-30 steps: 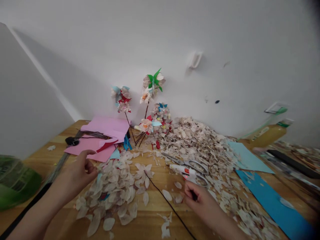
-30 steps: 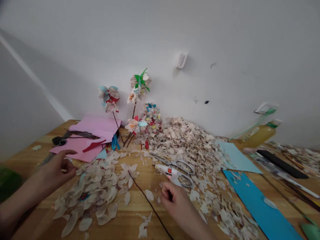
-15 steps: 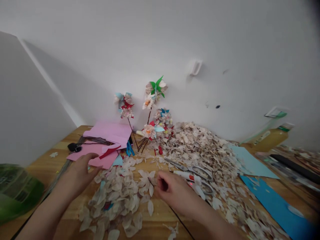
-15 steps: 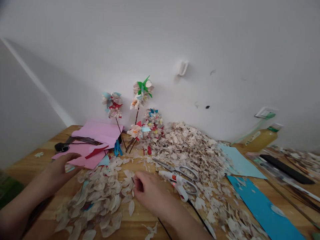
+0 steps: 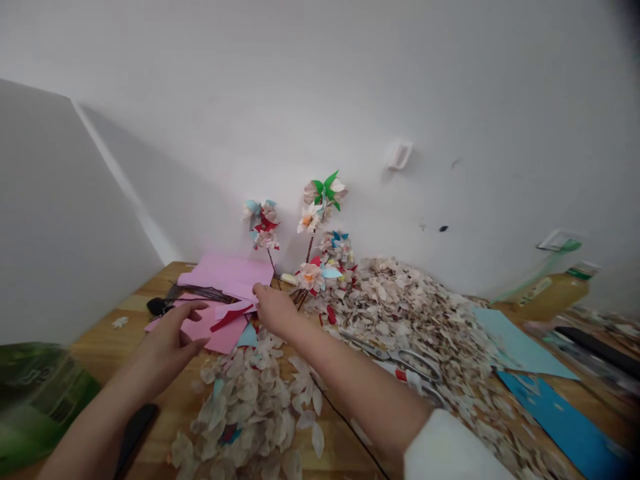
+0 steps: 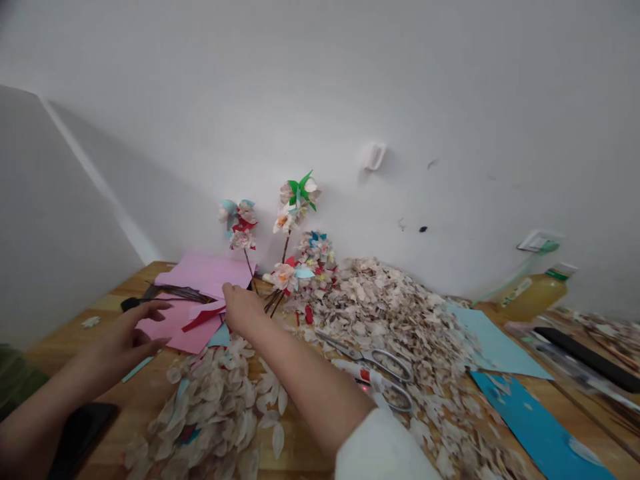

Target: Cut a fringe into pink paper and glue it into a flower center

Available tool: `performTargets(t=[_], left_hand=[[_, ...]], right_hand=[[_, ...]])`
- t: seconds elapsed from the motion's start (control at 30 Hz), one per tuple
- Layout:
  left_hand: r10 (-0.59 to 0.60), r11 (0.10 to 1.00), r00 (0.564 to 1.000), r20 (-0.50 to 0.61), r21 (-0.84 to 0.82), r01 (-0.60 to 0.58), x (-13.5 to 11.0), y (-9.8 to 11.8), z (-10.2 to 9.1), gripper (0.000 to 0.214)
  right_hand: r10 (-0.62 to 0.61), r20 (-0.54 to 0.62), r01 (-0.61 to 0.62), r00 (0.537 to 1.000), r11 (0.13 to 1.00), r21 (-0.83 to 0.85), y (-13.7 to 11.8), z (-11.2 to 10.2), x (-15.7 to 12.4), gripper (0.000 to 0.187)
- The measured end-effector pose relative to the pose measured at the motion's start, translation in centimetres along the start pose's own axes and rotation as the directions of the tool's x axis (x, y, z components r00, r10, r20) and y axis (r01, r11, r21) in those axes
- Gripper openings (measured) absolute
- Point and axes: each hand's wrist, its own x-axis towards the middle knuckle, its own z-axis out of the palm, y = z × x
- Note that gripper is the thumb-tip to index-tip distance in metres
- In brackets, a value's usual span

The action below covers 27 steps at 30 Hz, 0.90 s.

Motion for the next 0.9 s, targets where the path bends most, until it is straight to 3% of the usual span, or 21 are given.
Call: performTargets(t=[0.17, 0.37, 0.47, 0.57, 0.67, 0.77, 0.83, 0.9], left_hand=[[-0.056, 0.998, 0.993, 0.102, 0.007, 0.055, -1.0, 0.6, -0.8, 0.085], [-0.158, 0.984, 0.966, 0.206, 0.12, 0.135, -2.1, 1.8, -1.6, 0.095], [-0.092, 0.992, 0.977, 0.192, 0.099, 0.074, -2.1, 0.5, -1.2, 0.095], [0.044, 0.993, 0.99, 0.135, 0.107, -0.058, -1.6, -0.8, -0.7, 0.081], [0.089, 0.989, 0.996, 0.032, 0.119, -0.092, -0.8, -0.3, -0.8, 0.065], [-0.001, 1.0, 0.996, -0.084, 0.021, 0.002, -0.1, 1.3, -1.2, 0.057], [-0.077, 0.996, 0.992, -0.099, -0.042, 0.074, 0.1, 2.0, -1.3, 0.056], [-0.06, 0.997, 0.995, -0.082, -0.058, 0.055, 0.1, 2.2, -0.9, 0.055]], right_hand=[[0.025, 0.023, -0.023, 0.999, 0.995, -0.101, -0.2, 3.0, 4.3, 0.029], [0.085, 0.012, -0.082, 0.996, 0.986, -0.148, -0.1, 4.7, 6.9, 0.029], [0.099, 0.002, -0.098, 0.995, 0.988, -0.121, 0.0, 4.9, 7.4, 0.029], [0.099, -0.003, -0.099, 0.995, 0.994, -0.054, 0.0, 4.6, 7.3, 0.028], [0.101, -0.021, -0.1, 0.995, 0.994, 0.052, -0.3, 3.7, 6.8, 0.028], [0.12, -0.058, -0.106, 0.991, 0.973, 0.203, -0.9, 2.1, 6.0, 0.028], [0.139, -0.074, -0.107, 0.988, 0.938, 0.329, -1.1, 0.6, 5.2, 0.027], [0.155, -0.071, -0.105, 0.985, 0.879, 0.465, -1.0, -0.9, 3.8, 0.025]])
